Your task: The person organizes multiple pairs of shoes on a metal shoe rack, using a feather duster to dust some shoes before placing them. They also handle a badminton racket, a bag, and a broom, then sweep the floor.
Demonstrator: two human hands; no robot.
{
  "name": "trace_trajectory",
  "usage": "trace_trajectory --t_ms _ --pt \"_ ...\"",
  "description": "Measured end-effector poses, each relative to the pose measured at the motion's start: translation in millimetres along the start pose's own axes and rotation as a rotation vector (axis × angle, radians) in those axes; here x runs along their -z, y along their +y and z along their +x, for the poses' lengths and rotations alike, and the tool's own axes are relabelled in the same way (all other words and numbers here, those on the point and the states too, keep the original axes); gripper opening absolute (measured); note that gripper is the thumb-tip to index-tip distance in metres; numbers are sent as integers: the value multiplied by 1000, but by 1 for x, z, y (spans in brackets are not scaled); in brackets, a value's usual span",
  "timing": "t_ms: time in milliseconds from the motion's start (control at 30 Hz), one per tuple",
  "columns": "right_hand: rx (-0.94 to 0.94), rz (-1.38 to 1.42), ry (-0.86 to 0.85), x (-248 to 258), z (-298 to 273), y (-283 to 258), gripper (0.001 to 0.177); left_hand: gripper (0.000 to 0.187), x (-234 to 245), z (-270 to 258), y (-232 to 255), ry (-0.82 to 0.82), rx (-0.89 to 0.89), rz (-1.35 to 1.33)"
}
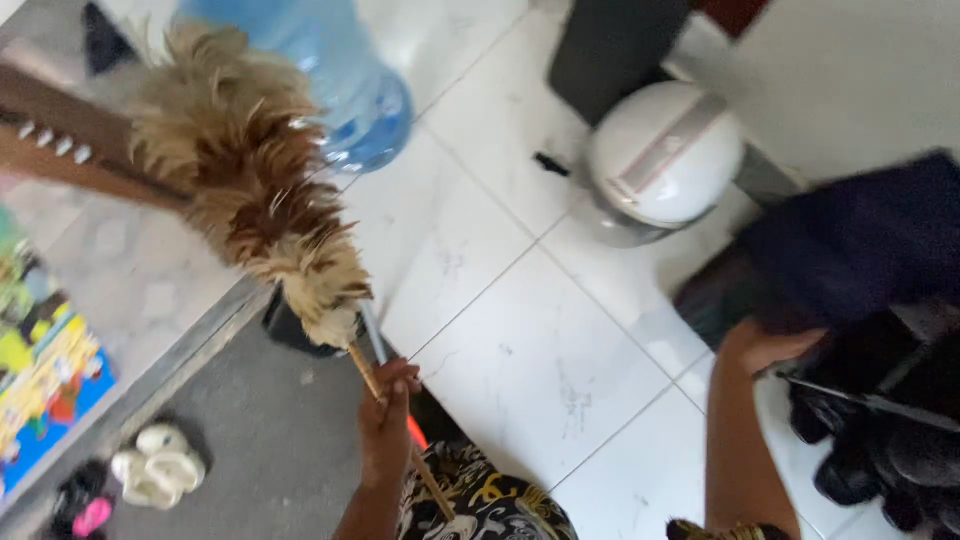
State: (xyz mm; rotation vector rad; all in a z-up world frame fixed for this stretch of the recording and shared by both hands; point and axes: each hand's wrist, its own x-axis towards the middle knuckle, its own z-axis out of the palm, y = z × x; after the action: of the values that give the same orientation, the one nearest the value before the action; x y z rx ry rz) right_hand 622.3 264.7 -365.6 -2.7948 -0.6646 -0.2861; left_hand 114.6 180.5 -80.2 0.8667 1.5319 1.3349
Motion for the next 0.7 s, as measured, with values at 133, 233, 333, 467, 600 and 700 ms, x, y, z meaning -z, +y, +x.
trace_trajectory --t_ms 133,233,333,467,600,700 --pt "565 687 -177 -34 -178 -2 64 19 55 -6 -8 93 -172 20" --pt "658 677 -569 30 -298 -54 52 18 99 -10 -25 179 -245 -13" --pt "1179 744 -795 143 -369 -145 55 16 140 -23 -35 240 -237 17" --pt "1840 426 -572 176 -439 -242 50 18 194 -45 -57 342 -134 77" --pt "1731 734 -736 210 -501 -290 36 18 242 -62 -70 436 -107 88" --pt "1275 633 -1547 254 -555 -260 46 25 275 -66 -79 457 -107 43"
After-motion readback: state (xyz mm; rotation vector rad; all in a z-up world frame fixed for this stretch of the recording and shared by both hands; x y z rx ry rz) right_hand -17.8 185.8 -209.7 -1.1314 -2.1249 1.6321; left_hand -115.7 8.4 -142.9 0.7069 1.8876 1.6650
